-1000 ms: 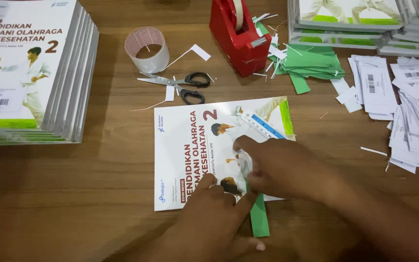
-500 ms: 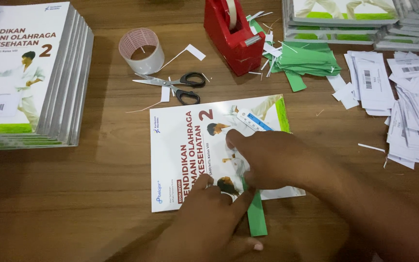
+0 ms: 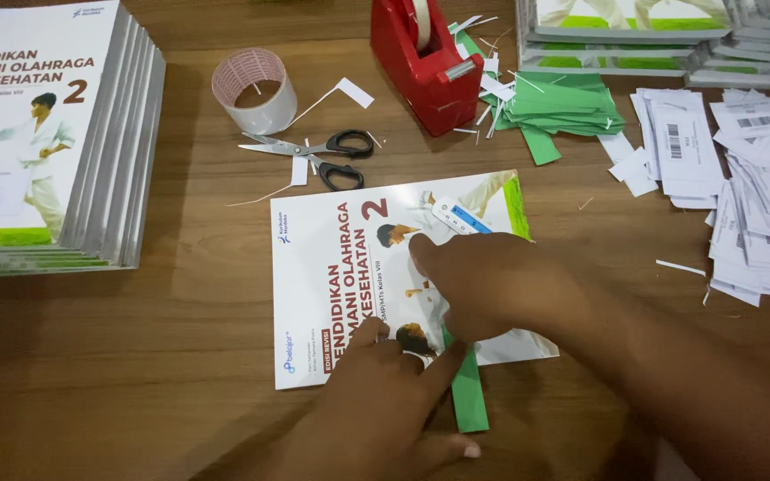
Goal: Applying barcode labels and green paper markers to the covers of educational textbooks.
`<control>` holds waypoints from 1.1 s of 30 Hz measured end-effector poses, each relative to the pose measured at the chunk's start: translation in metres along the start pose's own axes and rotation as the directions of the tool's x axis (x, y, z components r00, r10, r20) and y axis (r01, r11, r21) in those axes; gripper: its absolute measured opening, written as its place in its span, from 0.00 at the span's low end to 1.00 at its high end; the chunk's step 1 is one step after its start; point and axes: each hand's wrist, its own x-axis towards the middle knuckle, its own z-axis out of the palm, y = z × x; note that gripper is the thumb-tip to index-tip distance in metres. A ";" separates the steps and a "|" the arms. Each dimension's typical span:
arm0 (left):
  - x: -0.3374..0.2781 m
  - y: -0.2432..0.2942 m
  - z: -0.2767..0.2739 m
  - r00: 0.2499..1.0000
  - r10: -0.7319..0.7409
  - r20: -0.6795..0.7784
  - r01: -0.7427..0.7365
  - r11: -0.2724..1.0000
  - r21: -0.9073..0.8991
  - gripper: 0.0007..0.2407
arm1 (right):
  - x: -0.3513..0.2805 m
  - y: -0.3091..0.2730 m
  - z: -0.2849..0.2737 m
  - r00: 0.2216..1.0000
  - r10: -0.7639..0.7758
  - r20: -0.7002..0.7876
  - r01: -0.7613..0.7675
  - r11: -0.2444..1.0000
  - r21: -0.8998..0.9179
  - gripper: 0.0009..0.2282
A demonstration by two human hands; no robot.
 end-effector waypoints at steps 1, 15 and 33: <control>0.001 0.001 -0.001 1.000 0.001 0.001 -0.001 1.000 0.001 0.38 | 0.000 -0.001 -0.001 1.000 0.001 -0.001 -0.001 1.000 0.001 0.27; -0.001 0.003 -0.001 0.998 -0.023 -0.052 0.023 1.000 -0.002 0.38 | 0.006 0.017 0.014 0.997 0.017 -0.070 -0.018 1.000 -0.016 0.28; 0.004 0.000 -0.002 0.988 -0.027 0.151 0.021 0.999 0.037 0.41 | 0.012 0.050 0.022 0.990 -0.086 -0.114 0.102 0.984 0.146 0.23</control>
